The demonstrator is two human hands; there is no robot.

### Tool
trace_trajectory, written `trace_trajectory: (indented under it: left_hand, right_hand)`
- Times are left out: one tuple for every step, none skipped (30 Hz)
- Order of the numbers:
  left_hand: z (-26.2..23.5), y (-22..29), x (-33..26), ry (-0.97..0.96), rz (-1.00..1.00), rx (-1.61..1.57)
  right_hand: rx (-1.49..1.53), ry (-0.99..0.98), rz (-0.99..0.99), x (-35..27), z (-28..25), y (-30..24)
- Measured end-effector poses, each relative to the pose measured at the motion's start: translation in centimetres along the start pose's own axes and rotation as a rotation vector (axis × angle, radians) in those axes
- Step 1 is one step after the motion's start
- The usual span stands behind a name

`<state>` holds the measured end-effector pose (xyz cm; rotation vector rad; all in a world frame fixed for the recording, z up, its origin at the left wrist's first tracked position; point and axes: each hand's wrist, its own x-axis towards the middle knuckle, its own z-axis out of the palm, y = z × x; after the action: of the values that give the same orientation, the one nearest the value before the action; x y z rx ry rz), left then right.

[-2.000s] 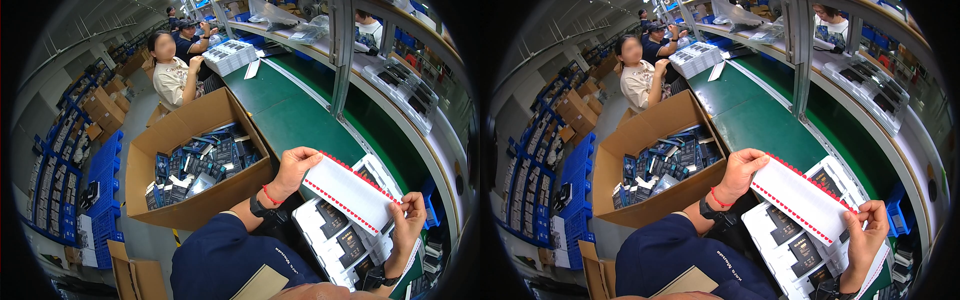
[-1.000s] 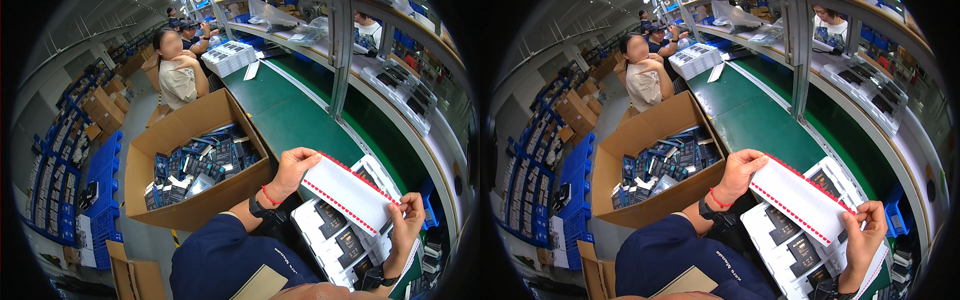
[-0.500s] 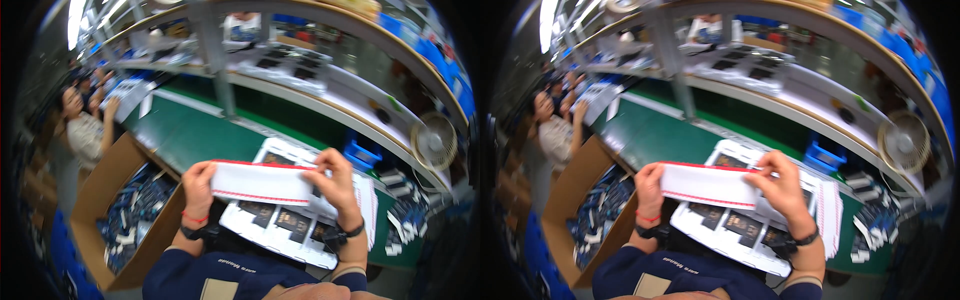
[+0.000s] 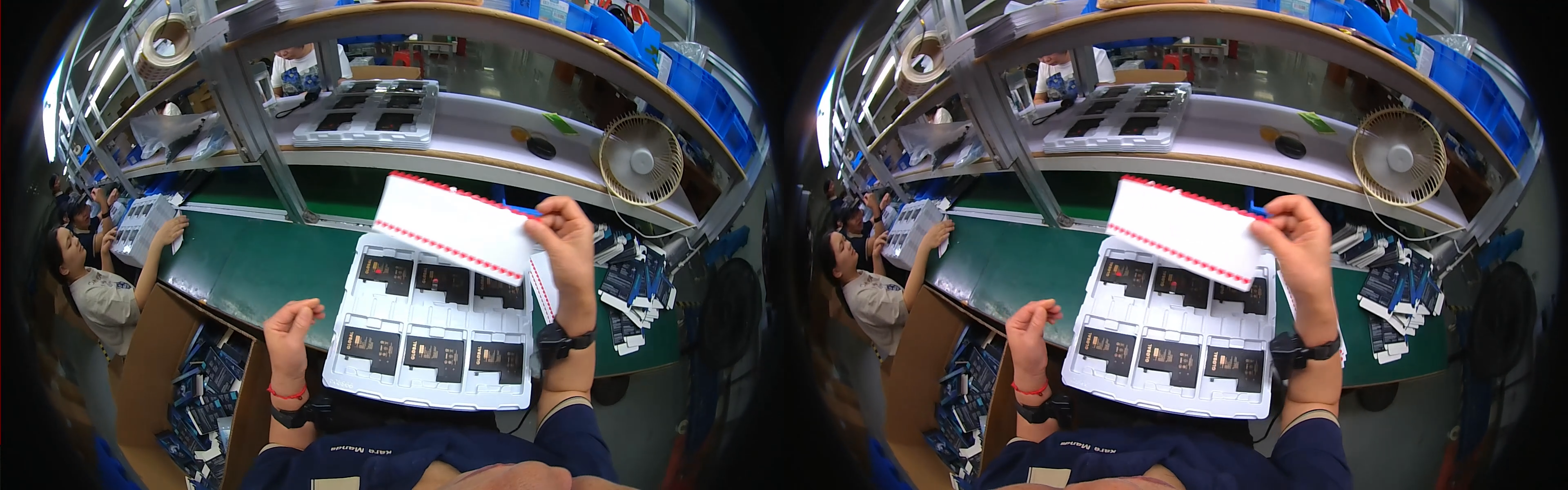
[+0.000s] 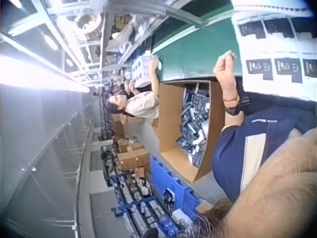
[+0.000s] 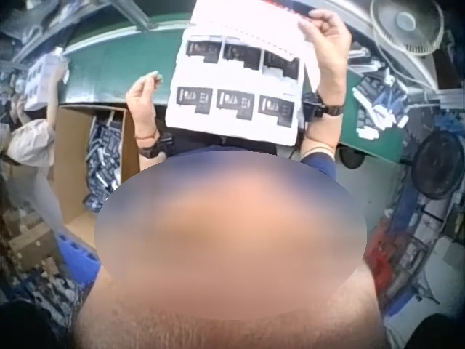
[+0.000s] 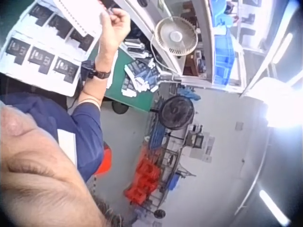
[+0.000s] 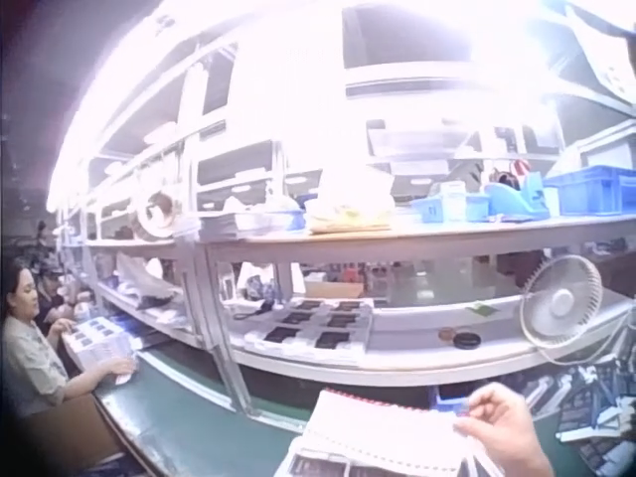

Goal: Assembling small electronic components into a tray and applying adhesive labels.

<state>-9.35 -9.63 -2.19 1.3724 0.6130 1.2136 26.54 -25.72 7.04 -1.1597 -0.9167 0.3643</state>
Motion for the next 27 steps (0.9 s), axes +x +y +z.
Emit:
trace_trajectory:
  left_hand:
    - [0.4,0.3,-0.2,-0.118,0.082,0.163]
    - [-0.3,0.2,-0.3,-0.249,0.13,0.331]
    - [0.3,0.3,-0.4,-0.264,0.119,0.327]
    - [1.2,0.9,-0.6,-0.331,0.209,0.442]
    - [1.9,1.0,-0.6,-0.399,0.303,0.554]
    - [1.9,0.7,-0.6,-0.475,0.294,0.597]
    - [2.0,0.5,-0.8,-0.497,0.286,0.591]
    - [2.2,0.5,-0.9,-0.511,0.298,0.629]
    - [2.5,0.4,-1.0,-0.532,0.309,0.665]
    - [2.7,0.8,-1.1,-0.54,0.264,0.691]
    - [2.7,0.7,-1.2,-0.572,0.255,0.683]
    - [2.6,0.7,-1.2,-0.564,0.243,0.698]
    - [2.5,0.6,-1.2,-0.553,0.233,0.713]
    - [2.6,0.5,-1.2,-0.543,0.228,0.713]
    - [2.6,0.3,-1.2,-0.563,0.227,0.709]
    - [2.5,0.1,-1.2,-0.557,0.231,0.713]
    - [2.5,0.0,-1.2,-0.549,0.235,0.717]
    - [2.6,0.0,-1.3,-0.558,0.236,0.716]
    - [2.7,0.1,-1.3,-0.555,0.236,0.726]
    - [2.7,0.2,-1.3,-0.55,0.237,0.736]
    - [2.8,0.3,-1.4,-0.552,0.238,0.738]
    - [2.8,0.3,-1.5,-0.551,0.23,0.743]
    - [2.9,0.4,-1.5,-0.549,0.223,0.747]
    - [2.8,0.4,-1.5,-0.55,0.223,0.75]
    - [2.7,0.3,-1.4,-0.551,0.231,0.752]
    - [2.7,0.3,-1.4,-0.552,0.238,0.753]
    - [2.7,0.4,-1.5,-0.549,0.236,0.757]
  right_hand:
    - [-0.012,0.031,0.021,-0.2,-1.7,0.0]
    - [-0.02,0.068,0.026,-0.6,-3.4,0.1]
    - [-0.033,0.111,0.031,-1.2,-5.4,0.3]
    - [-0.08,0.154,0.035,-1.8,-7.7,0.7]
    - [-0.102,0.184,0.049,-2.5,-9.9,1.1]
    - [-0.143,0.229,0.063,-3.4,-11.8,1.3]
    - [-0.184,0.272,0.079,-4.3,-13.5,1.6]
    - [-0.214,0.299,0.098,-5.1,-15.3,2.1]
    - [-0.224,0.326,0.111,-6.1,-16.9,2.6]
    - [-0.249,0.323,0.144,-6.9,-18.3,2.9]
    - [-0.273,0.319,0.178,-7.8,-19.8,3.2]
    - [-0.298,0.302,0.223,-8.5,-21.2,3.8]
    - [-0.303,0.326,0.233,-9.1,-22.5,4.3]
    - [-0.32,0.288,0.285,-9.6,-23.7,4.9]
    - [-0.334,0.247,0.335,-9.9,-24.8,5.5]
    - [-0.35,0.236,0.379,-10.0,-25.6,6.1]
    - [-0.351,0.251,0.383,-10.2,-26.4,6.5]
    - [-0.428,0.216,0.43,-10.1,-27.1,6.9]
    - [-0.504,0.179,0.476,-10.0,-27.6,7.3]
    - [-0.608,0.211,0.503,-9.9,-28.0,7.8]
    - [-0.605,0.213,0.504,-9.8,-28.0,8.0]
    - [-0.855,0.189,0.461,-9.6,-27.9,8.4]
    - [-1.104,0.163,0.411,-9.2,-27.7,8.8]
    - [-1.067,0.236,0.321,-8.8,-27.5,10.0]
    - [-1.064,0.235,0.324,-8.1,-26.3,10.4]
    - [-1.084,0.202,0.273,-7.1,-24.9,11.1]
    - [-1.102,0.166,0.22,-6.0,-23.4,11.7]
